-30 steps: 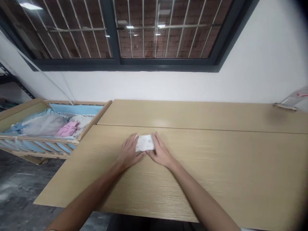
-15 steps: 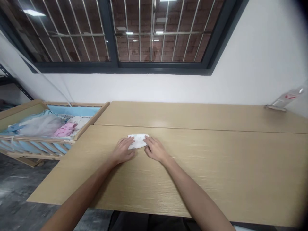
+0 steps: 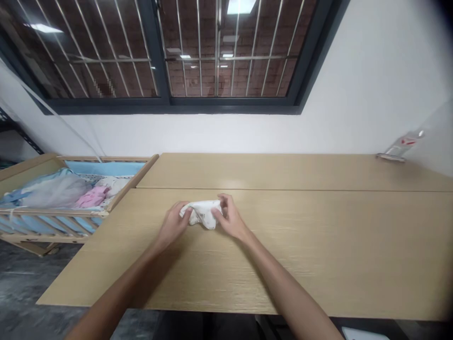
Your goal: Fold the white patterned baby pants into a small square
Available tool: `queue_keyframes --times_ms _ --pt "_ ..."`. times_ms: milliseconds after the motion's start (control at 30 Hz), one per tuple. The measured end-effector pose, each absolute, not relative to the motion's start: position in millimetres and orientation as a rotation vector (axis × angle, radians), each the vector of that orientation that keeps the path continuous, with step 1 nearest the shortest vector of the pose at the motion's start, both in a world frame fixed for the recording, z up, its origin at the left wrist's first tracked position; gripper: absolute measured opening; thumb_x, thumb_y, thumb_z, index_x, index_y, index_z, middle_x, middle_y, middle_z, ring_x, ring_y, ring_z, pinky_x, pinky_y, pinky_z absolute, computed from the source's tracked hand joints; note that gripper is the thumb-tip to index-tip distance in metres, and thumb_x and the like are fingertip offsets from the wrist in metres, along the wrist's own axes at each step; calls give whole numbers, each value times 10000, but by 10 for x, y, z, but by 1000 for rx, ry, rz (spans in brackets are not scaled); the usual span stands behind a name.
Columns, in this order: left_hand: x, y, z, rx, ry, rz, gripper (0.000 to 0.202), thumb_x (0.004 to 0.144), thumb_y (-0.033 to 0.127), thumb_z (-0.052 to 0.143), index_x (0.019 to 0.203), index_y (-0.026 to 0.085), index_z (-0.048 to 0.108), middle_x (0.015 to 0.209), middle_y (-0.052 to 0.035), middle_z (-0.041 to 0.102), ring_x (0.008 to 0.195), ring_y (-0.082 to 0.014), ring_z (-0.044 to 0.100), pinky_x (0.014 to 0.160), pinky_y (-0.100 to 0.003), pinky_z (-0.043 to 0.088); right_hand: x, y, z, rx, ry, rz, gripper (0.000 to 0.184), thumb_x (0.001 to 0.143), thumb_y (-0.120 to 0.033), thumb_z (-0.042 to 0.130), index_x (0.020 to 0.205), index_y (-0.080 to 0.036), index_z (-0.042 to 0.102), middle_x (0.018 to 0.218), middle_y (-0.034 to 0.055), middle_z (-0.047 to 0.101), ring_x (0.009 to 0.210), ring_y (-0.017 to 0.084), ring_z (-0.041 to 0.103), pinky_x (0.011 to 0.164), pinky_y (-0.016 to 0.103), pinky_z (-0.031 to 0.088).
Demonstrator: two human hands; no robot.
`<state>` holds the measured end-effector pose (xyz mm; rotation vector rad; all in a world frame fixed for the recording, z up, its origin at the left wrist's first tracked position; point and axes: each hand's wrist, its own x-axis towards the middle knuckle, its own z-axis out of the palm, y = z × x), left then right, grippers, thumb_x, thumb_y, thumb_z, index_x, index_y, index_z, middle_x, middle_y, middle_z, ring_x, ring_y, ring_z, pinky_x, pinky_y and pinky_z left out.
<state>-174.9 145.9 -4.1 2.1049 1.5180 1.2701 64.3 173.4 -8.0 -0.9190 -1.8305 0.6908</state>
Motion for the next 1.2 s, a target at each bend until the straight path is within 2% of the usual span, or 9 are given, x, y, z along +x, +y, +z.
queue_keyframes --times_ms 167,333,467,567,700,833,967,1100,1200 --pt "-1685 1128 240 1585 1431 1185 422 891 565 593 889 151 676 835 -42 714 761 -192 644 686 -287 490 663 1715 45 -767 -1653 1133 679 828 -450 762 1372 -258 404 1046 53 647 926 208 654 809 364 537" --pt "-1504 792 65 1255 1266 1230 545 781 569 738 1122 162 613 1041 -95 754 915 -252 715 765 -349 566 561 1795 25 -881 -1287 1264 697 708 -422 843 1241 -250 428 938 27 722 787 191 687 704 321 542" --pt "-1319 667 -324 1279 1336 1196 598 794 531 729 1223 164 529 1021 -115 749 884 -278 732 731 -387 584 437 1926 -150 -1015 -1221 1200 525 655 -391 833 1055 -214 542 875 35 722 732 179 676 694 315 540" --pt "-1226 674 -495 1461 1535 1153 471 863 426 655 1227 154 529 1023 -112 733 924 -265 715 797 -399 561 405 2012 -275 -1086 -1164 1176 369 664 -370 778 926 -195 586 808 33 699 716 179 670 707 322 538" --pt "-1202 778 -522 1680 1713 1107 324 913 332 577 1190 165 549 1044 -110 716 989 -264 683 856 -415 532 457 2044 -340 -1071 -1122 1235 259 752 -372 677 915 -190 590 778 36 701 769 198 694 787 351 538" --pt "-1239 853 -497 1884 1771 1119 264 976 316 488 1188 184 571 1099 -116 697 1053 -273 655 925 -455 521 511 2031 -349 -1094 -1237 1180 272 766 -356 682 964 -194 590 876 57 724 834 209 700 824 362 541" --pt "-1159 678 -477 2136 1942 1131 348 996 338 468 1285 156 534 1244 -177 635 1213 -324 585 1005 -524 492 541 1956 -262 -1080 -1470 856 261 859 -365 631 1059 -198 616 1101 103 711 1020 231 682 935 405 529" --pt "-920 309 -502 2425 1945 1063 554 980 344 498 1473 115 389 1518 -223 452 1444 -362 387 1112 -523 421 553 1700 -37 -804 -1935 629 316 987 -361 540 1253 -221 637 1372 116 628 1312 239 558 1134 436 404" --pt "-755 111 -575 2497 1940 942 596 973 376 505 1482 88 393 1526 -225 456 1432 -368 408 1073 -485 455 491 1445 71 -585 -2323 635 399 1044 -362 458 1415 -273 574 1507 71 541 1430 222 452 1195 423 328"
